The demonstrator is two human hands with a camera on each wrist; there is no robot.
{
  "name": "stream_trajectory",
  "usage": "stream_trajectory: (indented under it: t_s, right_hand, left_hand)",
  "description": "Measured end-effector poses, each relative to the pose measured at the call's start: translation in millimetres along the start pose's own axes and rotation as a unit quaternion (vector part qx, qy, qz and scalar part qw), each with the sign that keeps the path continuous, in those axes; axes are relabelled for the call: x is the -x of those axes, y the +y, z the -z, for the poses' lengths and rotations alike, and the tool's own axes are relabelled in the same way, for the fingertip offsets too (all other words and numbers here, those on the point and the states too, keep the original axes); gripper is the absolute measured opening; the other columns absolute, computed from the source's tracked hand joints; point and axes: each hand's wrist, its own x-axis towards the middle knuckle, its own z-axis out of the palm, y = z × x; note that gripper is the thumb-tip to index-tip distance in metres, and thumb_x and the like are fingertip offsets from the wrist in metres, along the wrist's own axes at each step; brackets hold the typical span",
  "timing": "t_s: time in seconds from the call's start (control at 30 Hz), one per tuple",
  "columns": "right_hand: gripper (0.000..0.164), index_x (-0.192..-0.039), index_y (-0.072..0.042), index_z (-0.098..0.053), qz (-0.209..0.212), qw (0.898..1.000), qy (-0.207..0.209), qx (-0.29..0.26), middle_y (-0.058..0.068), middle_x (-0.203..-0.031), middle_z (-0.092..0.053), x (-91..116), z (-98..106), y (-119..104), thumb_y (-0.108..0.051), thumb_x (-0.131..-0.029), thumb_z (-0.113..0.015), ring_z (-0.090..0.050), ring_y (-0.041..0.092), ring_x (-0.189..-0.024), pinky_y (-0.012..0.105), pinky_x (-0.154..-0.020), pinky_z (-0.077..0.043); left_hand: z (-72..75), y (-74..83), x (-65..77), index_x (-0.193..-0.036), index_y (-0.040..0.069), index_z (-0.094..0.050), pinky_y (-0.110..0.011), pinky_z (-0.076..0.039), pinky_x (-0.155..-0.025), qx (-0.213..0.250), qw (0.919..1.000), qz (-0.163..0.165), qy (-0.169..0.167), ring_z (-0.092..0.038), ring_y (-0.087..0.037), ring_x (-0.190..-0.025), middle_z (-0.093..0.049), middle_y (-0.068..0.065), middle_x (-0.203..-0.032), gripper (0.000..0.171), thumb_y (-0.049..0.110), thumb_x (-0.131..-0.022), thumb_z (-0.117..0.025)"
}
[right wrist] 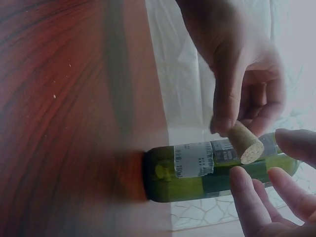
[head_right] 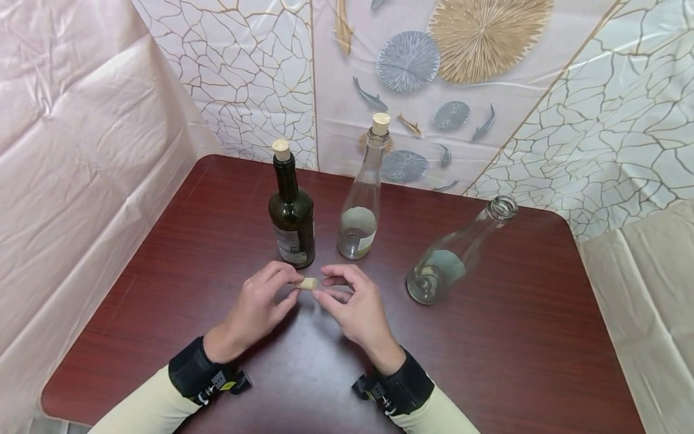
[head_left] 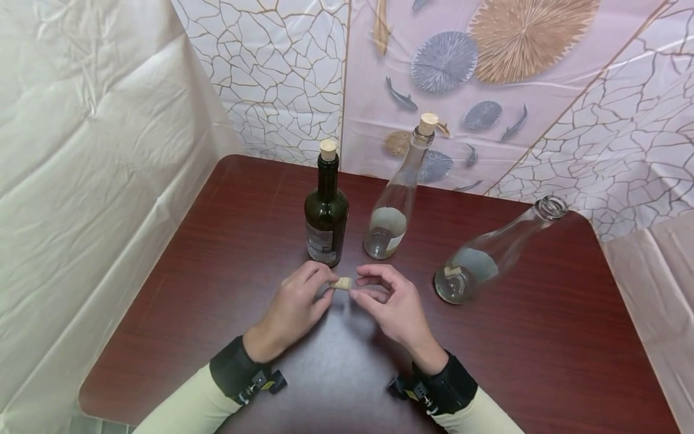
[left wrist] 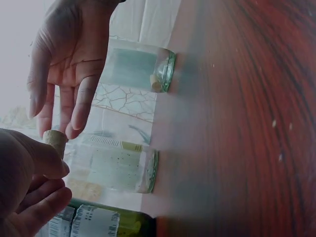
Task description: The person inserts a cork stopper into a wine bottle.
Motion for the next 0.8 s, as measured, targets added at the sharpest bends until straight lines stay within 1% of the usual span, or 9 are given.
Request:
stream_trajectory:
  t_s: [0.07, 0.17, 0.3, 0.4, 0.47, 0.67, 0.8]
  right_hand:
    - [0.041, -0.126, 0.006, -0.066, -0.019, 1.000, -0.006, -0.013, 0.027, -0.117, -0.069, 0.1, -0.3, 1.3, 0.007, -0.086, -0.079, -0.074, 0.021, -0.104, 0.024, -0.088, -0.063]
    - [0.039, -0.125, 0.006, -0.066, -0.035, 0.999, -0.008, -0.028, 0.029, -0.116, -0.069, 0.1, -1.9, 3.3, 0.007, -0.087, -0.078, -0.073, 0.016, -0.104, 0.023, -0.087, -0.063]
    - [0.037, -0.123, 0.007, -0.066, -0.051, 0.997, -0.007, -0.049, 0.029, -0.117, -0.070, -0.1, -5.2, 5.8, 0.007, -0.088, -0.077, -0.073, 0.012, -0.103, 0.022, -0.087, -0.063]
    - [0.035, -0.122, 0.008, -0.066, -0.066, 0.996, -0.004, -0.063, 0.030, -0.119, -0.070, -0.6, -7.4, 7.1, 0.007, -0.088, -0.076, -0.073, 0.012, -0.104, 0.023, -0.087, -0.063]
    - [0.034, -0.121, 0.007, -0.067, -0.074, 0.995, 0.000, -0.066, 0.029, -0.120, -0.070, -0.9, -8.6, 8.0, 0.006, -0.089, -0.076, -0.073, 0.011, -0.104, 0.022, -0.087, -0.062]
    - [0.031, -0.119, 0.004, -0.070, -0.075, 0.996, 0.007, -0.047, 0.025, -0.120, -0.071, -1.7, -10.4, 12.3, 0.005, -0.089, -0.077, -0.072, 0.007, -0.102, 0.018, -0.087, -0.060]
    - [0.028, -0.117, 0.004, -0.071, -0.077, 0.996, 0.007, -0.039, 0.024, -0.118, -0.072, -1.8, -11.3, 15.1, 0.003, -0.089, -0.077, -0.073, 0.008, -0.100, 0.017, -0.087, -0.058]
  left_hand:
    - [1.9, 0.6, -0.6, -0.106, 0.008, -0.072, -0.033, -0.061, -0.086, -0.022, 0.9994, -0.026, 0.002, -0.068, -0.019, -0.099, -0.066, -0.006, -0.107, 0.021, 0.001, -0.087, -0.077]
    - [4.4, 1.8, -1.8, -0.106, 0.006, -0.072, -0.033, -0.061, -0.086, -0.051, 0.9968, -0.062, 0.001, -0.067, -0.021, -0.099, -0.066, -0.007, -0.108, 0.016, 0.002, -0.091, -0.074]
    - [5.8, 3.7, -2.5, -0.106, 0.006, -0.073, -0.032, -0.062, -0.082, -0.076, 0.9928, -0.093, 0.000, -0.067, -0.021, -0.099, -0.066, -0.008, -0.109, 0.013, 0.003, -0.093, -0.072]
    - [5.8, 4.6, -2.3, -0.106, 0.006, -0.073, -0.032, -0.063, -0.078, -0.081, 0.9915, -0.102, 0.002, -0.068, -0.021, -0.099, -0.067, -0.008, -0.109, 0.015, 0.001, -0.092, -0.071]
    - [5.6, 4.8, -2.0, -0.106, 0.006, -0.073, -0.032, -0.063, -0.077, -0.081, 0.9911, -0.106, 0.002, -0.068, -0.021, -0.100, -0.067, -0.008, -0.110, 0.016, 0.000, -0.091, -0.070]
    - [4.4, 4.6, -0.8, -0.106, 0.006, -0.073, -0.031, -0.062, -0.077, -0.086, 0.9897, -0.114, 0.003, -0.068, -0.020, -0.099, -0.067, -0.008, -0.109, 0.018, -0.002, -0.092, -0.066]
    - [3.6, 4.5, 0.1, -0.107, 0.006, -0.073, -0.030, -0.062, -0.077, -0.086, 0.9896, -0.116, 0.002, -0.067, -0.020, -0.098, -0.067, -0.008, -0.109, 0.018, -0.002, -0.092, -0.065]
